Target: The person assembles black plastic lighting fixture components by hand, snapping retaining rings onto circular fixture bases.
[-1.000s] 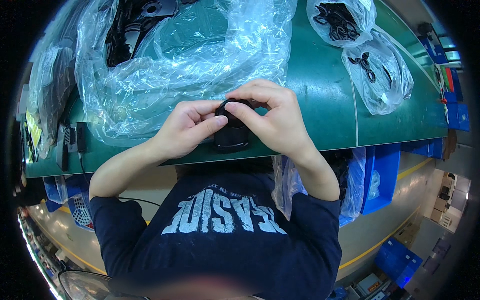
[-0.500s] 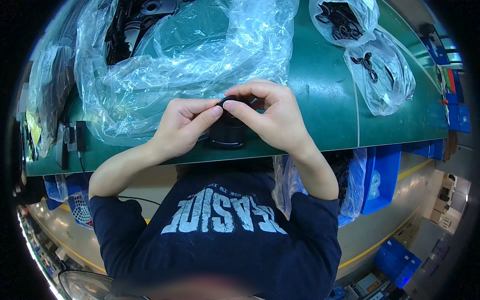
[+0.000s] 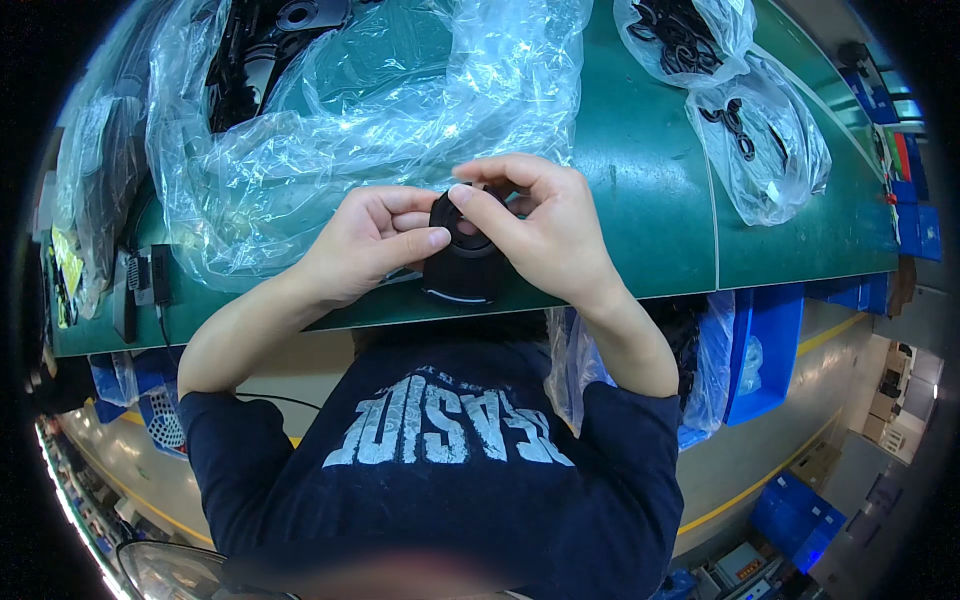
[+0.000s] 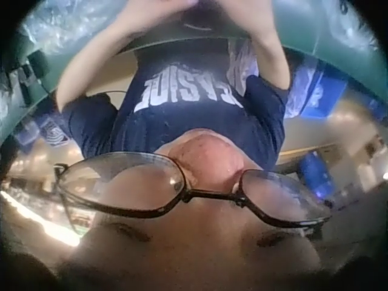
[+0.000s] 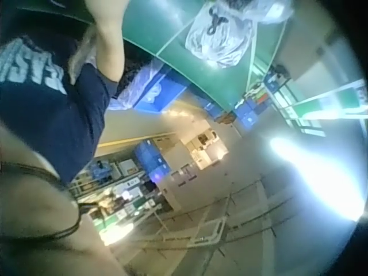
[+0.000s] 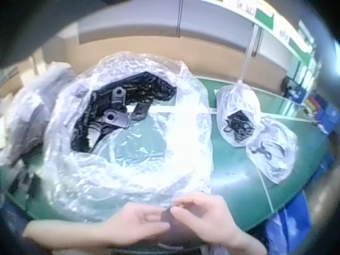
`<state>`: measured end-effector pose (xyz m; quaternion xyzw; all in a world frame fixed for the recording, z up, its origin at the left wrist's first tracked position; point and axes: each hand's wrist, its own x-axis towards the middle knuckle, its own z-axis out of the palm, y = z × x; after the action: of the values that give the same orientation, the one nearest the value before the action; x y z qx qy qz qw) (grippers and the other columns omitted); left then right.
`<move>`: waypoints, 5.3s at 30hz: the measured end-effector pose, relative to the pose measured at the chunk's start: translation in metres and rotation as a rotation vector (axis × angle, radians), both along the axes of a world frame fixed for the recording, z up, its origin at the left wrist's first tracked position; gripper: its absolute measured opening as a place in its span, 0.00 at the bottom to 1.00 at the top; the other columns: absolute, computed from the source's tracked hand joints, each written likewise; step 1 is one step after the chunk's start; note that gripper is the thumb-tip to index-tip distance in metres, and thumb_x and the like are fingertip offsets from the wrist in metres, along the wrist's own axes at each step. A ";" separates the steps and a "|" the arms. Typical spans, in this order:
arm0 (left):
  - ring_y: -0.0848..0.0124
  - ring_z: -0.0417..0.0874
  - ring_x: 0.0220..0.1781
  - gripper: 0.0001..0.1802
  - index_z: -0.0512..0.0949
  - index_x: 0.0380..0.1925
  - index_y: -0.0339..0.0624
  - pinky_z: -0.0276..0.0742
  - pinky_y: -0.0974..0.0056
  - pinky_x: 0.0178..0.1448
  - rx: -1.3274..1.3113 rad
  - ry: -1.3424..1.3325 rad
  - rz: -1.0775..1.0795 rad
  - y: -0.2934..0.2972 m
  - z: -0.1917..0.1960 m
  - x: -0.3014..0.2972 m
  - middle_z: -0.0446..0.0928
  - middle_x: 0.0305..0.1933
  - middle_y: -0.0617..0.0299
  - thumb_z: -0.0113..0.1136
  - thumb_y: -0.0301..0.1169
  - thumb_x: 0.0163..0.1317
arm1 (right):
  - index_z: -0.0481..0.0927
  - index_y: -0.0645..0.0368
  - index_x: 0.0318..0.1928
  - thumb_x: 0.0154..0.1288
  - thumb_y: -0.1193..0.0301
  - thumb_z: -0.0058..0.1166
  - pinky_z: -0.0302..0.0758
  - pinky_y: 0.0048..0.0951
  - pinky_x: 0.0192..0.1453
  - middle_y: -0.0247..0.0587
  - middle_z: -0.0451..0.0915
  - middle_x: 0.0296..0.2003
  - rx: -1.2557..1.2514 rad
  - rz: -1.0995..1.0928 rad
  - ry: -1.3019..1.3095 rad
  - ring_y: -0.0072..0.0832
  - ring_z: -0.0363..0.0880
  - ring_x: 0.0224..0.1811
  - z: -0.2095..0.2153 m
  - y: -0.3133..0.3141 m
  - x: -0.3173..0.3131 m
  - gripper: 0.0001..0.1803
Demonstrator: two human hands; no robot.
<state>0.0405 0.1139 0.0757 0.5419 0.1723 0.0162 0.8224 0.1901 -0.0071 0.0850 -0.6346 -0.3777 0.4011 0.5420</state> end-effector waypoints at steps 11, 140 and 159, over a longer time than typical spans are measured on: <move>0.77 0.79 0.42 0.19 0.70 0.51 0.29 0.74 0.75 0.46 -0.104 -0.049 0.073 0.001 -0.004 -0.001 0.80 0.42 0.55 0.56 0.22 0.59 | 0.76 0.66 0.49 0.46 0.77 0.66 0.76 0.23 0.32 0.46 0.78 0.40 0.233 -0.168 -0.733 0.27 0.78 0.31 -0.003 -0.017 -0.019 0.25; 0.76 0.82 0.34 0.11 0.80 0.38 0.29 0.78 0.73 0.39 0.424 -0.075 0.111 -0.010 0.002 -0.007 0.82 0.31 0.55 0.56 0.26 0.59 | 0.79 0.70 0.32 0.57 0.81 0.55 0.69 0.17 0.34 0.40 0.78 0.27 0.152 -0.004 -0.155 0.19 0.76 0.30 -0.005 -0.021 -0.021 0.03; 0.79 0.79 0.36 0.14 0.74 0.47 0.30 0.76 0.73 0.42 0.039 0.012 -0.046 -0.005 -0.008 -0.001 0.80 0.36 0.60 0.54 0.25 0.62 | 0.78 0.70 0.43 0.61 0.79 0.54 0.74 0.16 0.38 0.39 0.80 0.33 0.157 -0.223 0.062 0.18 0.78 0.33 -0.012 -0.021 -0.006 0.10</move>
<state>0.0400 0.1089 0.0679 0.5617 0.1646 -0.0026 0.8108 0.1843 -0.0280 0.0729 -0.6155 -0.3183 0.3271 0.6425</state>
